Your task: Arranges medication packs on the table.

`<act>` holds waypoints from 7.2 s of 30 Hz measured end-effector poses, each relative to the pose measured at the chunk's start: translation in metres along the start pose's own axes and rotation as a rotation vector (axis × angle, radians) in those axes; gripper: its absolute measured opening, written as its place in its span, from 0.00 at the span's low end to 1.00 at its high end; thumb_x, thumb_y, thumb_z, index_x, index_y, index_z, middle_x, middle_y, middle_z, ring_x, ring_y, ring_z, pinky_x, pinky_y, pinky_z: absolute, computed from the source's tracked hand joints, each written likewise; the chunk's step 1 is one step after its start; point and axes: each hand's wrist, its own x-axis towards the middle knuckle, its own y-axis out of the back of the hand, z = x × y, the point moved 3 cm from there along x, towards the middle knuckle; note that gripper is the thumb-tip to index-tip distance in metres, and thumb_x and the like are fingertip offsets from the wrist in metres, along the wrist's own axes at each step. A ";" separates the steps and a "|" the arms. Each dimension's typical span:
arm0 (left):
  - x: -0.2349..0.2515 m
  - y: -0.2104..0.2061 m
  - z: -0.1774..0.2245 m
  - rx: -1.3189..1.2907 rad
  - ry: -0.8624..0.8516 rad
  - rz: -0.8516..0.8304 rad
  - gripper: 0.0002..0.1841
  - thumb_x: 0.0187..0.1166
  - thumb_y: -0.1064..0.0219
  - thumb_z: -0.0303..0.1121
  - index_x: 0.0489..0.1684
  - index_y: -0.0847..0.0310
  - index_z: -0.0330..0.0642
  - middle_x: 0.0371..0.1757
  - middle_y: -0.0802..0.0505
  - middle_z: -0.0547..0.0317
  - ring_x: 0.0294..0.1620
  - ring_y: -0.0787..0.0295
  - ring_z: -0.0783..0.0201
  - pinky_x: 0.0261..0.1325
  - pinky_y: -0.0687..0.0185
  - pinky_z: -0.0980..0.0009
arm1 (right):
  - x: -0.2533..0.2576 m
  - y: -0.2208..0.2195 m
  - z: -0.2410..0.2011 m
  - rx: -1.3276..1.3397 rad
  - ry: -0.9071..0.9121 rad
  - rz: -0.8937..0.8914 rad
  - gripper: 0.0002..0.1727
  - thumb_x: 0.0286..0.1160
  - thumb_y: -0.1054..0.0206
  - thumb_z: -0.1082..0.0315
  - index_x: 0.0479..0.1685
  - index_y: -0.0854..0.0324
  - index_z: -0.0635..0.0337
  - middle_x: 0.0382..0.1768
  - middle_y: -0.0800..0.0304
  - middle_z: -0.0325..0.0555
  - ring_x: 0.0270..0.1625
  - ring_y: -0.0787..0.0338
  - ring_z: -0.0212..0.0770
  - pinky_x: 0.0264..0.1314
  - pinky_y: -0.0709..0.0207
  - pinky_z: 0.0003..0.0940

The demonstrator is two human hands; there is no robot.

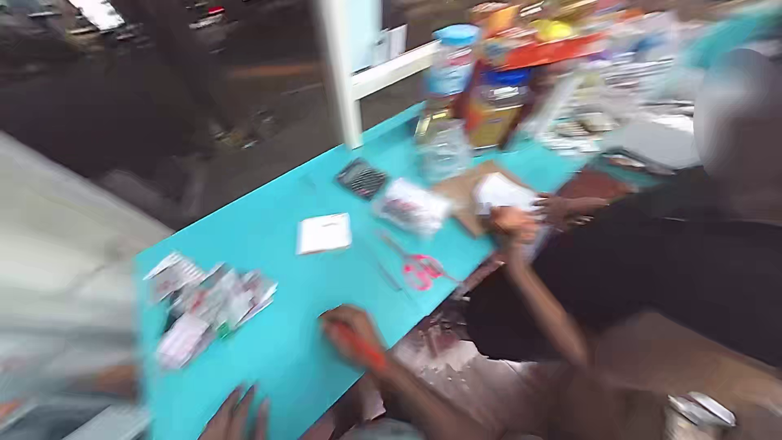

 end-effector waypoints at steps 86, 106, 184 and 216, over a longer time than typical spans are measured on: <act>0.094 -0.017 -0.012 0.069 0.014 -0.049 0.32 0.76 0.37 0.59 0.84 0.27 0.68 0.89 0.30 0.50 0.88 0.39 0.31 0.79 0.47 0.24 | 0.218 -0.192 -0.030 -0.232 -0.224 -0.296 0.16 0.84 0.36 0.65 0.65 0.16 0.59 0.42 0.08 0.59 0.43 0.08 0.57 0.49 0.17 0.57; 0.055 0.064 -0.115 -0.556 0.395 0.359 0.27 0.79 0.37 0.35 0.76 0.26 0.30 0.80 0.22 0.37 0.83 0.29 0.44 0.80 0.30 0.47 | 0.256 -0.165 -0.027 0.105 -0.317 -0.172 0.31 0.55 0.15 0.71 0.62 0.21 0.66 0.46 0.10 0.56 0.44 0.09 0.47 0.47 0.13 0.46; 0.051 0.089 -0.129 -0.959 0.343 0.238 0.14 0.77 0.34 0.30 0.57 0.14 0.34 0.54 0.05 0.60 0.48 0.07 0.69 0.50 0.08 0.71 | 0.202 0.067 0.005 -0.314 -0.106 -0.024 0.16 0.86 0.35 0.58 0.54 0.16 0.65 0.37 0.12 0.57 0.34 0.14 0.50 0.40 0.20 0.52; 0.042 0.067 -0.136 -0.810 0.349 0.079 0.19 0.78 0.32 0.37 0.61 0.14 0.32 0.58 0.06 0.51 0.56 0.08 0.66 0.57 0.10 0.69 | 0.147 0.061 0.005 -0.452 -0.148 0.240 0.18 0.84 0.34 0.58 0.56 0.12 0.63 0.50 0.06 0.55 0.49 0.06 0.49 0.56 0.15 0.53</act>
